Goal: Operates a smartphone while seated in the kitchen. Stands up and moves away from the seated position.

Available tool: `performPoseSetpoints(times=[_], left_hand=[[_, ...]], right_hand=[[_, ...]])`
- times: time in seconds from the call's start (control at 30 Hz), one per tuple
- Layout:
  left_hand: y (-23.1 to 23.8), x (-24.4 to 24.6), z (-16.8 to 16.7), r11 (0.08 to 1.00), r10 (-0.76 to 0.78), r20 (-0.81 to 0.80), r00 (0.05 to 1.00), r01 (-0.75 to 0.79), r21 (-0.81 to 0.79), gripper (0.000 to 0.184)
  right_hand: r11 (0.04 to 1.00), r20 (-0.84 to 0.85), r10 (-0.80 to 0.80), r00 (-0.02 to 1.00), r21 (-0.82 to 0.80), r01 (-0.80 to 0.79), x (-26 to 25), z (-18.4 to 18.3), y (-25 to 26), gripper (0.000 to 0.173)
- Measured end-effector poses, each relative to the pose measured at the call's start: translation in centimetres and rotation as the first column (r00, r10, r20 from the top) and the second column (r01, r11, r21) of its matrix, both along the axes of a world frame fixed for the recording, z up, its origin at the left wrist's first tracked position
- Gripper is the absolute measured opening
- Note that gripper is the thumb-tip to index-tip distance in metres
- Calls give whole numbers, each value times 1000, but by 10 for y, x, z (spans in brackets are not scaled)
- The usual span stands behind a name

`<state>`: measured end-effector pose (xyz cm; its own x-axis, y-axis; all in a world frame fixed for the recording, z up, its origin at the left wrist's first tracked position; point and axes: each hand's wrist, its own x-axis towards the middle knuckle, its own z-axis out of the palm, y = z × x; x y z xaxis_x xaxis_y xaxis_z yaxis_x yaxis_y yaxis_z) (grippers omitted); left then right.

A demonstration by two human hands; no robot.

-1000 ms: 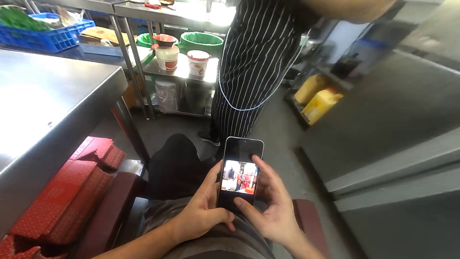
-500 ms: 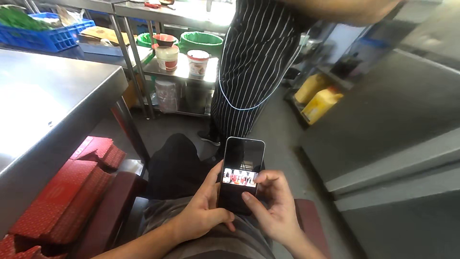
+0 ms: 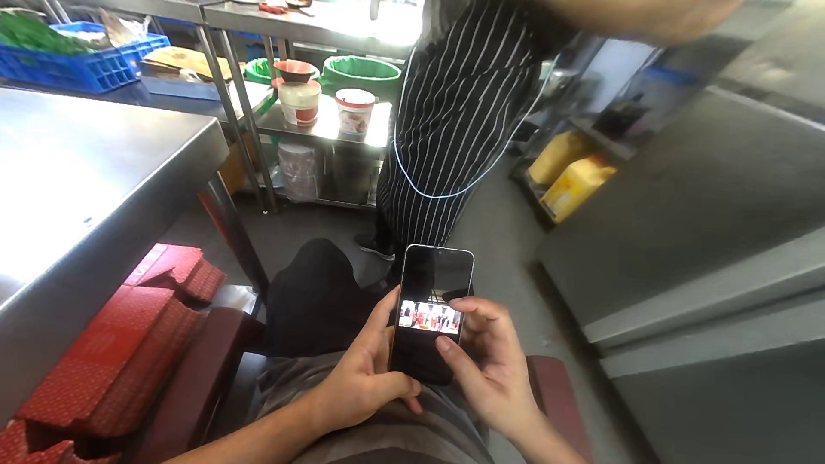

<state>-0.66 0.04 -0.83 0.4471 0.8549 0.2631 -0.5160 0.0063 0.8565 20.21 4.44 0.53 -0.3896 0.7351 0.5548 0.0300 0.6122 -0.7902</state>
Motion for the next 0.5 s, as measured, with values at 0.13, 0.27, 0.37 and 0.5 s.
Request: performPoseSetpoints(times=[0.13,0.27,0.37,0.5], left_hand=[[1,0,0,1000,-3,-1,1000,3,1,99],[1,0,0,1000,-2,5,1000,2,1,99],[0,0,1,1000,-1,3,1000,1,-3,100],[1,0,0,1000,7,3,1000,-7,5,100]], right_hand=[[1000,3,4,1000,2,-4,0,0,0,46],[1000,4,6,1000,3,-6,1,0,0,46],[1000,-1,20,1000,-12,-20,2,0,0,44],[1000,2,23,1000,-17,-23,2,-1,0,51]])
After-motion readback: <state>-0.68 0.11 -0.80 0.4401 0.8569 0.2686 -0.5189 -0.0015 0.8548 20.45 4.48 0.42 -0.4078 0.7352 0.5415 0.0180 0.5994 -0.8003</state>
